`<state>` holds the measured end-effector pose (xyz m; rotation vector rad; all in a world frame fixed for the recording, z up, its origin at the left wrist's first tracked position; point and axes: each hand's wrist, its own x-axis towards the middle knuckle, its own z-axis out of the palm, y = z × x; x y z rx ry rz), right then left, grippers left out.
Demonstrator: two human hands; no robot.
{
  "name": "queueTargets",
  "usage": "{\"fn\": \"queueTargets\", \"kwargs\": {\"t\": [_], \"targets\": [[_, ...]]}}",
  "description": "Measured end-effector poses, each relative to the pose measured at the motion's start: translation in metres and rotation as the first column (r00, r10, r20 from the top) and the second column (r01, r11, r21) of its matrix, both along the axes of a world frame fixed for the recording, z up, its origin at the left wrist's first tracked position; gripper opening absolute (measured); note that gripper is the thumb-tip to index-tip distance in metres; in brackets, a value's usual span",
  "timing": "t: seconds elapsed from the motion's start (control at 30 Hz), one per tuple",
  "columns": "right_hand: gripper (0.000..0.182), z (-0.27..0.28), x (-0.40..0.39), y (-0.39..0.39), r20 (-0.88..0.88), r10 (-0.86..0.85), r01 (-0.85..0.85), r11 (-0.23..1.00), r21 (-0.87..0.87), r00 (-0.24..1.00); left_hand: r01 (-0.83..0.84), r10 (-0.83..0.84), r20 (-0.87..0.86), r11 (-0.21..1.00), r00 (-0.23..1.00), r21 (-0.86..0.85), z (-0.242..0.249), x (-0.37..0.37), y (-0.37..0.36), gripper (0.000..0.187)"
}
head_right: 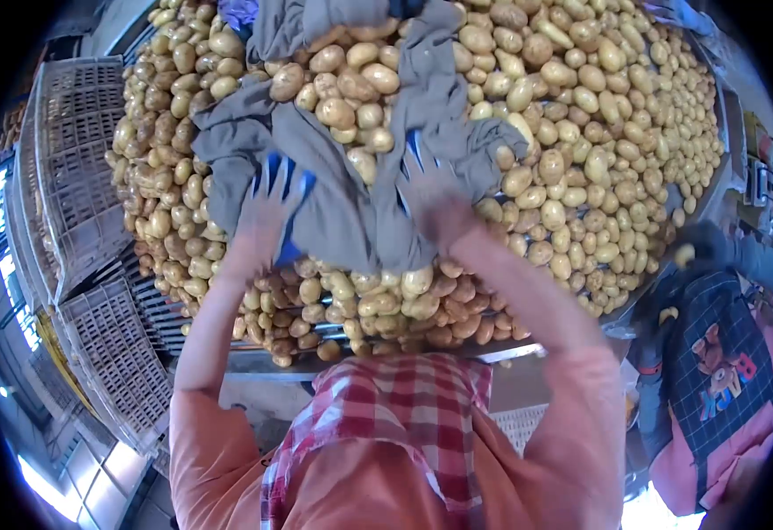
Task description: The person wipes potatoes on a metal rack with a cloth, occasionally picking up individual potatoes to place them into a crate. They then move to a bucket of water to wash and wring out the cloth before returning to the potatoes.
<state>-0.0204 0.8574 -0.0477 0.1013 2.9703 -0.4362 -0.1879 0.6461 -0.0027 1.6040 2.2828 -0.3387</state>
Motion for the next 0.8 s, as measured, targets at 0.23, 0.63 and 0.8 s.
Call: {"fn": "queueTargets", "kwargs": {"t": [0.23, 0.63, 0.8], "targets": [[0.027, 0.039, -0.075, 0.028, 0.484, -0.008, 0.094, 0.984, -0.153, 0.875, -0.208, 0.212, -0.034, 0.974, 0.977, 0.089, -0.015, -0.032, 0.058, 0.055], [0.03, 0.019, 0.1, 0.016, -0.242, -0.094, 0.077, 0.994, -0.078, 0.966, -0.229, 0.215, 0.252, 0.973, 0.943, 0.027, 0.101, 0.059, -0.075, 0.054], [0.027, 0.058, 0.193, 0.007, -0.092, -0.472, 0.434, 0.859, -0.271, 0.877, -0.156, 0.162, 0.191, 0.987, 0.968, -0.047, 0.076, 0.112, -0.115, 0.052]]}}
